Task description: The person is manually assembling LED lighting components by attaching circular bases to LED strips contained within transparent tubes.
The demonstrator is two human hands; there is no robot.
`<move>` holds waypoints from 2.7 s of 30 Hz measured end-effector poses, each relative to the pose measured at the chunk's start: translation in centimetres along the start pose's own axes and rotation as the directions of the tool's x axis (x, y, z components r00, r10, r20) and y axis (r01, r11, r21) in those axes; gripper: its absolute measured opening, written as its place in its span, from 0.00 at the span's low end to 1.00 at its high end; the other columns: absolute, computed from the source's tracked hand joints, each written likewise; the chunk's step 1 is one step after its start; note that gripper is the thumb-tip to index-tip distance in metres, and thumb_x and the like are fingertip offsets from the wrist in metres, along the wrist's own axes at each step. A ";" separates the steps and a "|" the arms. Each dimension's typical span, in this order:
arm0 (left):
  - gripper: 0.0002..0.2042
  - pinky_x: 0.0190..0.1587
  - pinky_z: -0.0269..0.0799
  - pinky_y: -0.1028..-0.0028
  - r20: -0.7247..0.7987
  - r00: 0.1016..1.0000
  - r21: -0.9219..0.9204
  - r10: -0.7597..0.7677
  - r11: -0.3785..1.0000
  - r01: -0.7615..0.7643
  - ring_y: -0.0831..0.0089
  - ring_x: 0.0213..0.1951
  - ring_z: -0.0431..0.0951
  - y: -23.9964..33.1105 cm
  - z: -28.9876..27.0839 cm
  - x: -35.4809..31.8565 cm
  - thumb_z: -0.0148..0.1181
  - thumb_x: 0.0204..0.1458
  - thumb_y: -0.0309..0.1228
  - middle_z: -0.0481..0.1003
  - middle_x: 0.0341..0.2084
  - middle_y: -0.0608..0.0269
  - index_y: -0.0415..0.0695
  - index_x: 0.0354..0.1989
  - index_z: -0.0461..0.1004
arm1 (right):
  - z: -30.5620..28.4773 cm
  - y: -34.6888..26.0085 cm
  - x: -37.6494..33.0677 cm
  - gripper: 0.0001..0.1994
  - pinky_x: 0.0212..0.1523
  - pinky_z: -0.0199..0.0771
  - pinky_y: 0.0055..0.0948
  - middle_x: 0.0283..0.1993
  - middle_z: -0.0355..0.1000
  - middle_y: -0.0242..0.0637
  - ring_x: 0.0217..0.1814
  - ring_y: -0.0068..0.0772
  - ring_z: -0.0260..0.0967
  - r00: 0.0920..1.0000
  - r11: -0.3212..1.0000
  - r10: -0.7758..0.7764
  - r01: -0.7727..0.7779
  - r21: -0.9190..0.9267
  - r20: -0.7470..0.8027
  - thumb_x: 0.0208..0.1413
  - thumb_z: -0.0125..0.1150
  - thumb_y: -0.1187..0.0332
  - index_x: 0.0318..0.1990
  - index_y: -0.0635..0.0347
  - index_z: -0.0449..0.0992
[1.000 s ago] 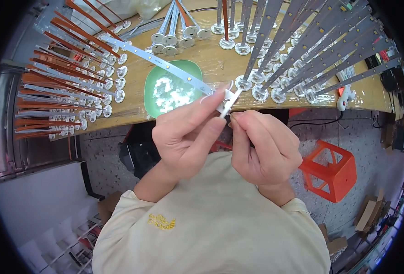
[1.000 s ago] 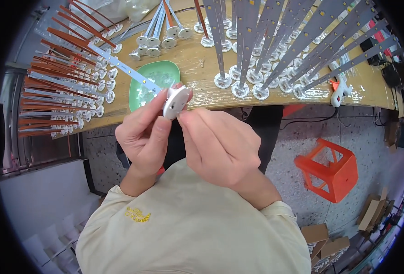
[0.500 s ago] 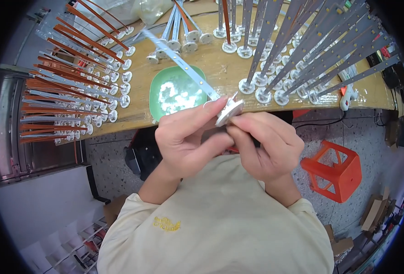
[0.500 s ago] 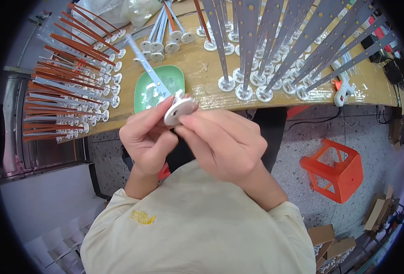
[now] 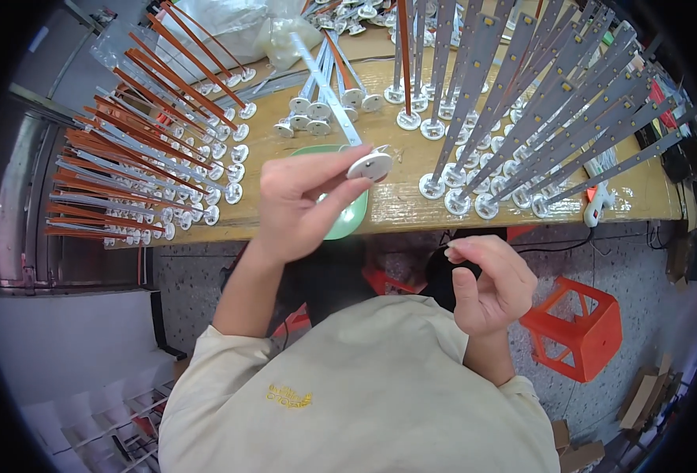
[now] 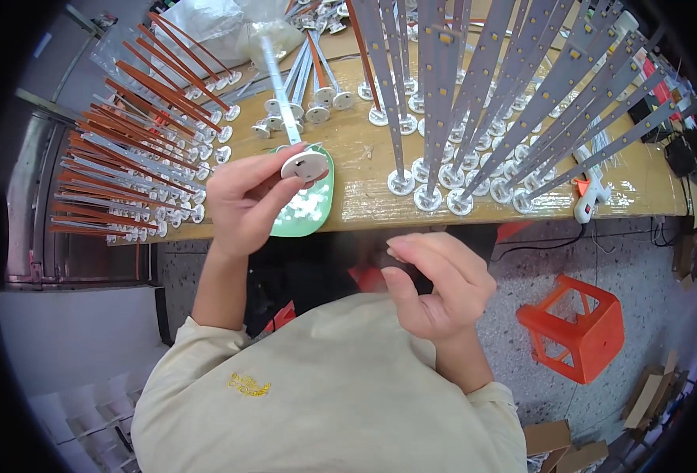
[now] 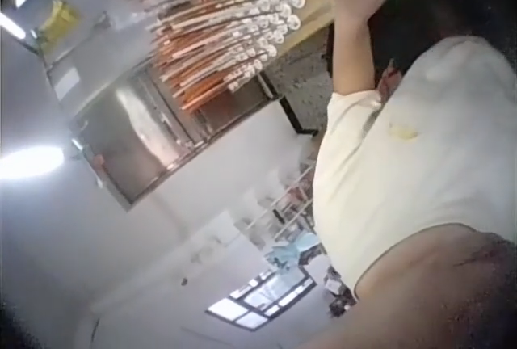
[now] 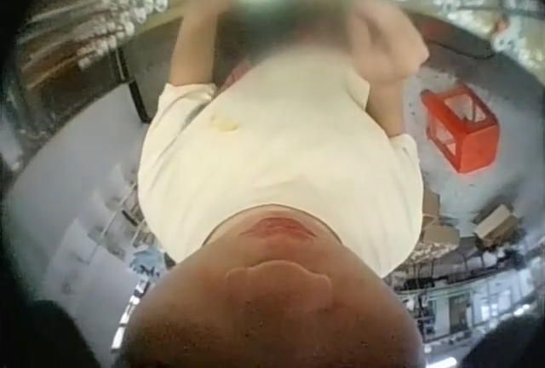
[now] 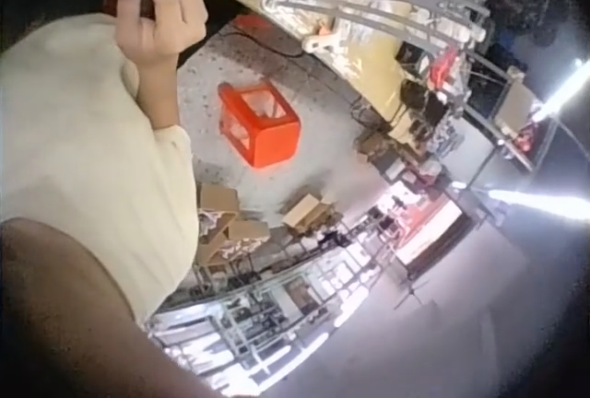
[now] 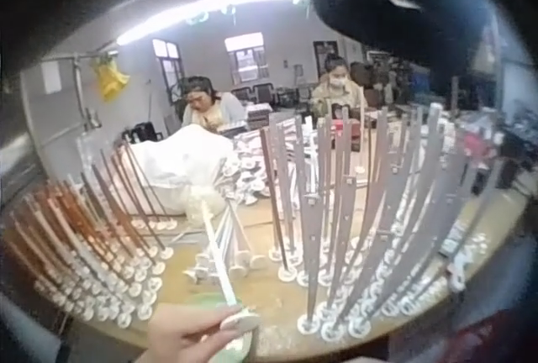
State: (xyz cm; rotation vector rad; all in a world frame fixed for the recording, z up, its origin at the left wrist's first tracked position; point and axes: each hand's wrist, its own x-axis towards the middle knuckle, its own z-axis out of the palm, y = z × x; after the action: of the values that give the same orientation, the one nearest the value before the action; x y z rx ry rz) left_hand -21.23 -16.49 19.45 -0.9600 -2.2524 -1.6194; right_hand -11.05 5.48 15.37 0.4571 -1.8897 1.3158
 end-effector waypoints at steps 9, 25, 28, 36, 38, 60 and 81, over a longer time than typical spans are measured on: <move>0.13 0.35 0.76 0.74 0.197 0.971 0.256 -0.137 0.963 0.084 0.75 0.30 0.81 -8.8 -4.4 5.4 0.65 0.53 0.27 0.81 0.28 0.53 0.37 0.47 0.79 | -2.2 -0.2 -2.4 0.04 0.33 0.75 0.26 0.29 0.77 0.45 0.30 0.38 0.77 0.957 0.955 0.274 -0.259 -0.141 0.091 0.47 0.64 0.82 0.32 0.69 0.78; 0.18 0.45 0.75 0.63 0.183 0.975 0.696 0.125 0.684 -0.219 0.54 0.40 0.80 -10.0 -3.4 6.7 0.70 0.46 0.32 0.80 0.35 0.53 0.41 0.46 0.80 | -2.1 0.8 -2.4 0.04 0.24 0.71 0.23 0.27 0.77 0.39 0.24 0.29 0.73 0.969 0.958 0.235 -0.217 -0.189 0.076 0.46 0.67 0.82 0.31 0.67 0.79; 0.18 0.47 0.76 0.63 0.137 0.987 0.479 0.088 0.866 -0.143 0.53 0.40 0.81 -6.7 0.3 4.7 0.71 0.44 0.31 0.80 0.38 0.52 0.39 0.45 0.79 | -1.7 1.3 -2.9 0.04 0.24 0.71 0.22 0.28 0.77 0.39 0.24 0.28 0.73 0.963 0.953 0.259 -0.242 -0.185 0.076 0.46 0.67 0.81 0.31 0.67 0.80; 0.15 0.39 0.75 0.64 0.417 0.906 0.221 0.079 0.958 -0.185 0.51 0.37 0.80 -5.1 6.2 4.1 0.70 0.47 0.31 0.80 0.36 0.48 0.39 0.43 0.79 | -1.2 0.5 -2.7 0.05 0.25 0.74 0.22 0.28 0.77 0.40 0.25 0.29 0.75 0.959 0.959 0.253 -0.232 -0.162 0.126 0.46 0.68 0.81 0.32 0.68 0.80; 0.11 0.35 0.73 0.62 0.509 0.861 0.260 0.015 0.950 -0.170 0.50 0.33 0.78 -6.2 6.8 4.0 0.68 0.48 0.30 0.79 0.30 0.49 0.38 0.38 0.79 | -1.3 0.3 -2.8 0.05 0.24 0.74 0.21 0.28 0.77 0.40 0.25 0.29 0.75 0.958 0.956 0.261 -0.238 -0.171 0.123 0.46 0.68 0.82 0.32 0.68 0.80; 0.09 0.36 0.72 0.82 0.113 0.877 -0.516 -0.466 0.727 0.453 0.83 0.36 0.77 0.3 1.2 -5.7 0.55 0.62 0.25 0.80 0.34 0.62 0.30 0.43 0.76 | 6.7 -0.2 -0.6 0.17 0.27 0.78 0.27 0.32 0.76 0.40 0.28 0.35 0.77 0.996 0.996 -0.068 0.072 -0.057 0.059 0.38 0.74 0.79 0.40 0.68 0.81; 0.15 0.51 0.78 0.69 0.180 0.869 -0.837 -0.461 0.392 0.382 0.69 0.46 0.80 -0.2 1.7 -8.0 0.57 0.60 0.22 0.78 0.46 0.50 0.28 0.54 0.73 | 7.4 -1.0 0.0 0.16 0.26 0.78 0.26 0.30 0.77 0.40 0.26 0.34 0.77 0.995 0.985 -0.082 0.089 -0.151 0.057 0.38 0.70 0.79 0.39 0.69 0.81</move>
State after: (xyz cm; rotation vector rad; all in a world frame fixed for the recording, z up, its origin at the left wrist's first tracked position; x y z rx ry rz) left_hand -14.92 -18.06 14.54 -0.3780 -1.5875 -3.1034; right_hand -13.27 -1.60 14.74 0.4906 -1.9738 1.1034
